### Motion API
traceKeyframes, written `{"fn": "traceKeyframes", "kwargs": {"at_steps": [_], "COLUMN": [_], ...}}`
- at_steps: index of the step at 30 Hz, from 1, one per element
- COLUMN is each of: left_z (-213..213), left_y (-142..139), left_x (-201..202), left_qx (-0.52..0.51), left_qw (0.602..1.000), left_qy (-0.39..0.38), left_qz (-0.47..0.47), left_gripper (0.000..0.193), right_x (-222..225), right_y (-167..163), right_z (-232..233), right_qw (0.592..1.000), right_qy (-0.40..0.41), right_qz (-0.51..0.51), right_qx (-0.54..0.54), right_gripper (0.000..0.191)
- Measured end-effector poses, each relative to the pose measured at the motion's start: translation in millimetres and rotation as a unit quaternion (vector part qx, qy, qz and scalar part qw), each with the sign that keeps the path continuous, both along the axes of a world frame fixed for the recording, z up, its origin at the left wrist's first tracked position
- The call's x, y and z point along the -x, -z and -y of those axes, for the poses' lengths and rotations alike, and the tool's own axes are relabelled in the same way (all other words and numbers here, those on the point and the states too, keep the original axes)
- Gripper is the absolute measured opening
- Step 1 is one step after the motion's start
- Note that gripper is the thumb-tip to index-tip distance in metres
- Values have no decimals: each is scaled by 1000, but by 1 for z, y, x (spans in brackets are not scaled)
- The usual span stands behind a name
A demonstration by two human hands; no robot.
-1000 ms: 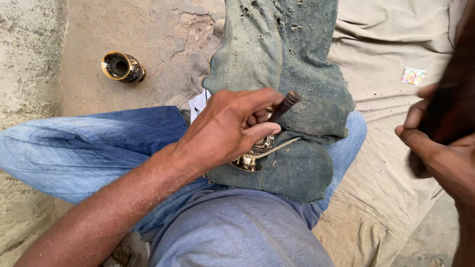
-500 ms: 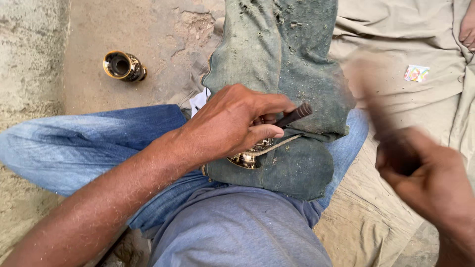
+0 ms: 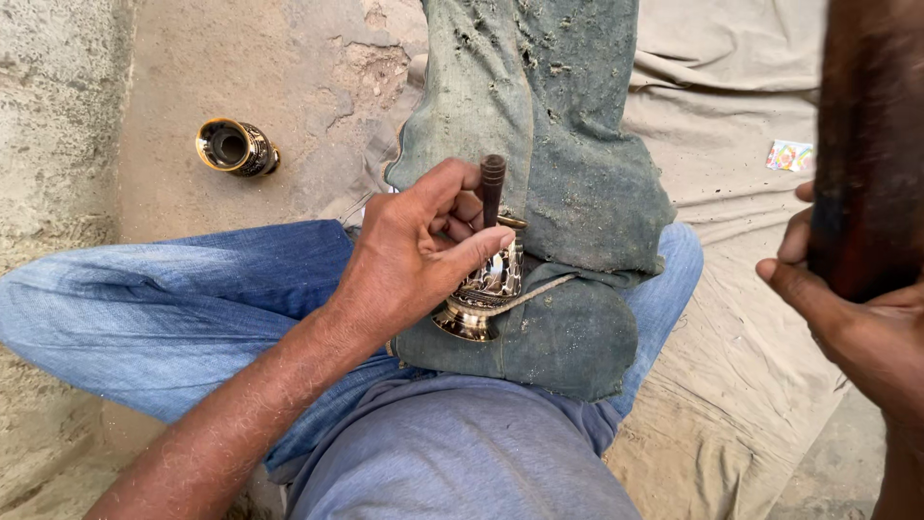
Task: The person holds a small brass vessel on their lap and repeatedly strikes a metal rod with a hammer. The person adjusts the rod's position occasionally while continuing to hammer it.
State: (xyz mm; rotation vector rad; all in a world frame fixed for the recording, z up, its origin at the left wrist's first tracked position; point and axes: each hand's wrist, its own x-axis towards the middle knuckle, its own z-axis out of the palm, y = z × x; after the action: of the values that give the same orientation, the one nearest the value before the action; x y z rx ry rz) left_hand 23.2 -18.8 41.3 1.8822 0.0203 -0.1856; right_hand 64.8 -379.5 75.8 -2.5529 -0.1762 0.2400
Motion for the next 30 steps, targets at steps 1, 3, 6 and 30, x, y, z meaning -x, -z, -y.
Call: {"fn": "traceKeyframes", "kwargs": {"at_steps": [1,3,6,30], "left_z": [1,2,7,16], "left_y": [0,-1,-4,-15], "left_x": [1,2,4,0], "left_qx": [0,-1,-44,-92], "left_qw": [1000,1000,999,995], "left_qy": [-5,-14,-24,10], "left_qz": [-2,-6,-8,41], "left_gripper": [30,30,32,40], "right_x": [-2,-8,-22,-75], "right_y": [-2,-4,-10,-6], "right_z": [1,-3,-14,-21], "right_qw": [999,998,999,974], "right_qy": [34,40,-32,-197], "right_qz": [-30,-41,15,-43], "right_qx": [-24,-34,27,98], "right_gripper": [44,46,35,35]}}
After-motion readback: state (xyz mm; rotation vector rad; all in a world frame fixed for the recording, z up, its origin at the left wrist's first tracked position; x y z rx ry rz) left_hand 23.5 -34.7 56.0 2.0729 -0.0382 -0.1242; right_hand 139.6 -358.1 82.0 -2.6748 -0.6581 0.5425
